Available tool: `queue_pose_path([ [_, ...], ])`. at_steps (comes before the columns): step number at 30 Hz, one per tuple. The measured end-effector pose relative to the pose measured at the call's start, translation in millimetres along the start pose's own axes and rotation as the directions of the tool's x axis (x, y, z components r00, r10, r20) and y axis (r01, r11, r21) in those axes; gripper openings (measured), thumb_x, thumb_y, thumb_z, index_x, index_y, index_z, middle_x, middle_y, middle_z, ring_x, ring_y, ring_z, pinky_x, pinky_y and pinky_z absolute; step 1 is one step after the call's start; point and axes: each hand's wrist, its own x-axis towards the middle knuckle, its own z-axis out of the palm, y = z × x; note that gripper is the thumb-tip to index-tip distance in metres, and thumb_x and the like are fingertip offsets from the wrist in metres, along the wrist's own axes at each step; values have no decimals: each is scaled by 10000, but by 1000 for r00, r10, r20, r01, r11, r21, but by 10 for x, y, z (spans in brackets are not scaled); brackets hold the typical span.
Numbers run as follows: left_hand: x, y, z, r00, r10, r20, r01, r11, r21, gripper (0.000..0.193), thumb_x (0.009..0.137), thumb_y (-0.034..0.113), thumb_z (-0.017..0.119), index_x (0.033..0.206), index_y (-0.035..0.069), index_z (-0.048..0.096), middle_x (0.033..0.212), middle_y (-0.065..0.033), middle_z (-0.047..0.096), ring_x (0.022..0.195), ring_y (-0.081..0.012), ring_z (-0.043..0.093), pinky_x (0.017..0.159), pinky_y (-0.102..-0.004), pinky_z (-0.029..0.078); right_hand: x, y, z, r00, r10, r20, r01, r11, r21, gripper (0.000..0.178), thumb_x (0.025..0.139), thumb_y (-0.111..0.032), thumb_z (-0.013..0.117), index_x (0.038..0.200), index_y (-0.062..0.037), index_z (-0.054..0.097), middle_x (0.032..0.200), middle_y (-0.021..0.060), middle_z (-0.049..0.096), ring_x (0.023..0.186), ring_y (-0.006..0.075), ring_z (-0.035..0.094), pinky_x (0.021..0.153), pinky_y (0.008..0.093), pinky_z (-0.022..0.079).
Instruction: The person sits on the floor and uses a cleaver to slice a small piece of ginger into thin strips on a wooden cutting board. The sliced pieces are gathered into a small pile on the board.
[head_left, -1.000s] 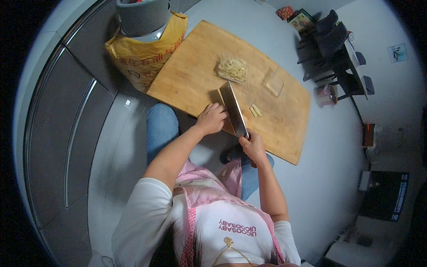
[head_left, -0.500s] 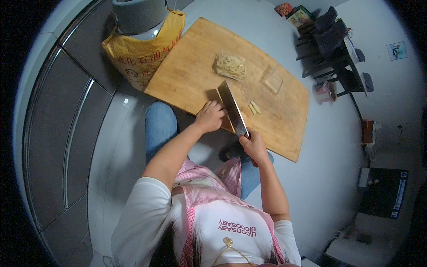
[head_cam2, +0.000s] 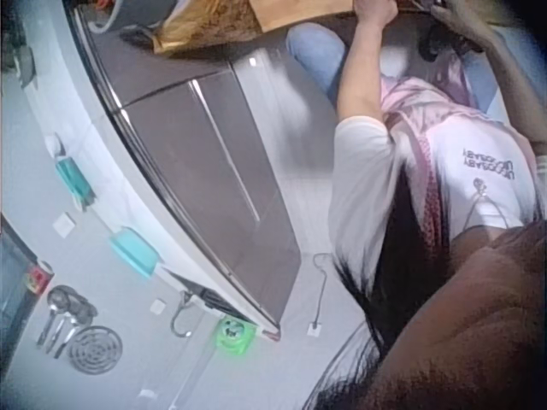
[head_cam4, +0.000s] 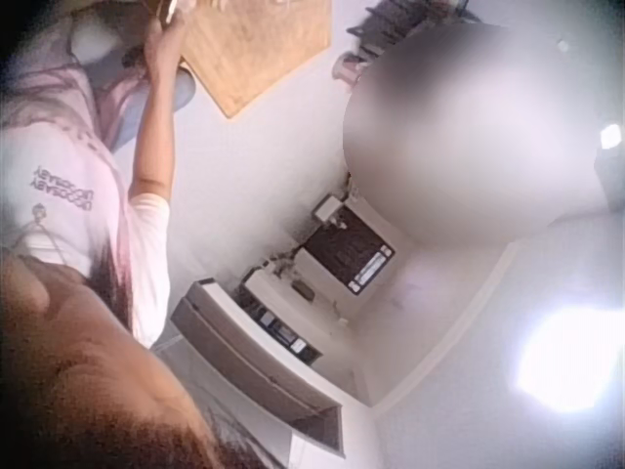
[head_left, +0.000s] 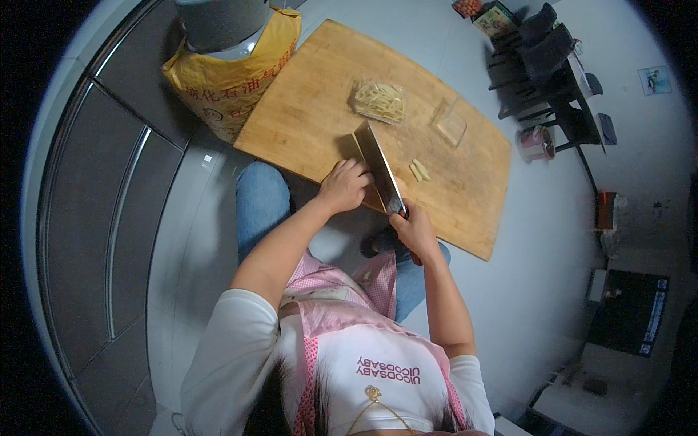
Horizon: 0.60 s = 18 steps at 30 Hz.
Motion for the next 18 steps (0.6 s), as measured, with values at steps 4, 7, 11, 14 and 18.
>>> queue_pose_path([
  [4,19,3,-16,1000,-3,25,3,1000,-14,162,698,101,587,846,85,648,940,-83,555,952,-282,503,874,-400,416,24,81,16,1000,19,-13,-18,999,44,259,791,-165,581,932,52,596,669,172,591,609,229,578,601,369,462],
  [7,36,13,-44,997,-19,77,20,1000,-7,134,704,103,587,825,76,638,920,-84,545,941,-280,503,867,-399,418,36,140,24,999,23,-22,-22,998,63,269,798,-181,590,936,51,599,669,164,591,609,224,573,603,368,460],
  [11,44,-4,-13,1000,13,-8,-13,998,-63,90,694,103,588,769,57,602,876,-100,524,908,-297,498,840,-416,423,62,218,45,999,12,-37,-9,996,93,269,806,-187,593,935,48,602,665,161,583,612,218,564,604,367,455],
  [14,40,-20,12,1000,2,14,-1,997,-74,94,688,100,588,768,51,601,879,-107,530,912,-308,501,846,-424,425,63,241,38,1000,2,-23,0,997,73,264,801,-174,593,945,47,603,663,154,576,618,215,561,606,366,453],
  [18,18,-25,31,1000,-7,-13,6,998,-64,164,691,95,591,841,66,649,932,-104,560,959,-311,510,880,-423,424,1,151,4,1000,0,-10,1,998,63,257,787,-154,595,949,45,607,669,141,574,628,208,559,613,360,453],
])
